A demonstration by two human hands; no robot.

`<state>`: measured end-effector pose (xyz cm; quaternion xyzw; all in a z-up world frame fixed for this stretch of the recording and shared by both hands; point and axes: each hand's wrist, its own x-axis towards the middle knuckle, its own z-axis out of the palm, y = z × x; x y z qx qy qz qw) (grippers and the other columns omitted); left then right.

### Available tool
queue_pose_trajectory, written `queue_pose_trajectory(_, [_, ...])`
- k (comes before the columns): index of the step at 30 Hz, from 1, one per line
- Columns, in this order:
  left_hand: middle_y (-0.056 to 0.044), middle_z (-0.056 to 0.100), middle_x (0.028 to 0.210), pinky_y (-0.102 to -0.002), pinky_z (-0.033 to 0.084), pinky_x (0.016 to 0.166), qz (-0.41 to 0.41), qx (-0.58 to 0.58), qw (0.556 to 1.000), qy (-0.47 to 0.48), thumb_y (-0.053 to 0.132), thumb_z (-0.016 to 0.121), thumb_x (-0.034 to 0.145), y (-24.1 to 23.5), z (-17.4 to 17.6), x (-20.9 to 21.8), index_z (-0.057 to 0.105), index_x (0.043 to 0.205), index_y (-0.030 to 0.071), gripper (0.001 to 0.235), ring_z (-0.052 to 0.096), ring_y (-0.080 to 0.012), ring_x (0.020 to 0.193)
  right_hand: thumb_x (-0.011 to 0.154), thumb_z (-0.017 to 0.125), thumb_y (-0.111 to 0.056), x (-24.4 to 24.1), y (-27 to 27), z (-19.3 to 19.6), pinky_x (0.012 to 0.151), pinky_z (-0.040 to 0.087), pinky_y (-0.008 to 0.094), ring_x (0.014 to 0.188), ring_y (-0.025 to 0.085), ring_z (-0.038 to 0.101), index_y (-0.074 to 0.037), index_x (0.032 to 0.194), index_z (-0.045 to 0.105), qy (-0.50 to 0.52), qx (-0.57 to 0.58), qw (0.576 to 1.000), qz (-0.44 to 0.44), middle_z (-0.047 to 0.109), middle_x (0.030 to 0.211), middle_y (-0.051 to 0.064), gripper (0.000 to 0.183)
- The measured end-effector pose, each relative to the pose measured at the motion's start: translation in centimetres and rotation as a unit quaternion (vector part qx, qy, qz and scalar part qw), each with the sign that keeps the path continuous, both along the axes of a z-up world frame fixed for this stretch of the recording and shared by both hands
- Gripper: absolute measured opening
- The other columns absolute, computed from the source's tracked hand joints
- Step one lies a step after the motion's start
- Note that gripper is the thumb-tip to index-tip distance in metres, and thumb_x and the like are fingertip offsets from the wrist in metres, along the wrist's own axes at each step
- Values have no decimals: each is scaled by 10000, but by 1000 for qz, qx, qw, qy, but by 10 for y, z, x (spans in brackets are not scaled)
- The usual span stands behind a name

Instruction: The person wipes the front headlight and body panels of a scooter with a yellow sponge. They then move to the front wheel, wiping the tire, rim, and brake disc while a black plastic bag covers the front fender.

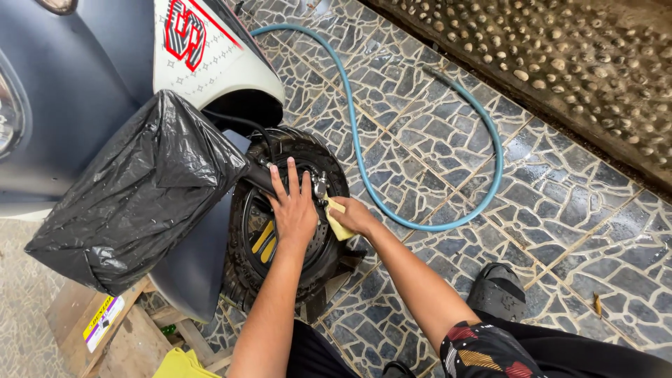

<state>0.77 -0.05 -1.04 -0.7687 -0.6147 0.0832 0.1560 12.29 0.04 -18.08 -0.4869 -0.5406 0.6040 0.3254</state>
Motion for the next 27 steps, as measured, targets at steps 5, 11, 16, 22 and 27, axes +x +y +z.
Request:
queue_pose_trajectory(5, [-144, 63, 1707, -726, 192, 1156, -2, -3, 1000, 12, 132, 545, 936, -3, 0, 0, 484, 1505, 116, 573, -46, -508, 1527, 875, 728, -397, 15, -1, 44, 904, 548, 435, 1019, 333, 723, -158, 1226, 742, -124, 110, 986, -22, 755, 1092, 174, 426])
queue_pose_trajectory(11, [-153, 42, 1702, -733, 211, 1148, -2, -18, 1000, 15, 106, 549, 916, -1, -1, -1, 478, 1507, 106, 595, -46, -524, 1518, 822, 746, -400, 13, 16, 42, 862, 555, 440, 946, 348, 739, -147, 1144, 736, -116, 24, 993, 20, 752, 1013, 163, 410])
queue_pose_trajectory(16, [-166, 29, 1707, -730, 232, 1142, -5, -14, 1000, 16, 83, 542, 914, -2, 1, 3, 478, 1514, 117, 605, -47, -531, 1519, 888, 702, -309, 14, 27, 20, 813, 539, 512, 928, 416, 670, -117, 1130, 740, -195, 232, 951, 68, 685, 981, 182, 311])
queue_pose_trajectory(22, [-128, 60, 1712, -713, 243, 1156, -4, -11, 1000, 16, 128, 534, 931, -3, 3, -2, 493, 1495, 132, 565, -35, -519, 1526, 936, 687, -304, 19, -1, 43, 767, 524, 526, 901, 411, 668, -103, 1162, 658, -189, 336, 922, 26, 614, 1020, 171, 304])
queue_pose_trajectory(27, [-128, 75, 1712, -709, 249, 1151, -34, 26, 999, 21, 151, 534, 952, -2, -5, -5, 465, 1527, 123, 579, -26, -513, 1528, 952, 706, -248, -11, -21, -8, 741, 551, 423, 879, 324, 698, -85, 1275, 673, -26, 230, 961, -152, 687, 998, 150, 363])
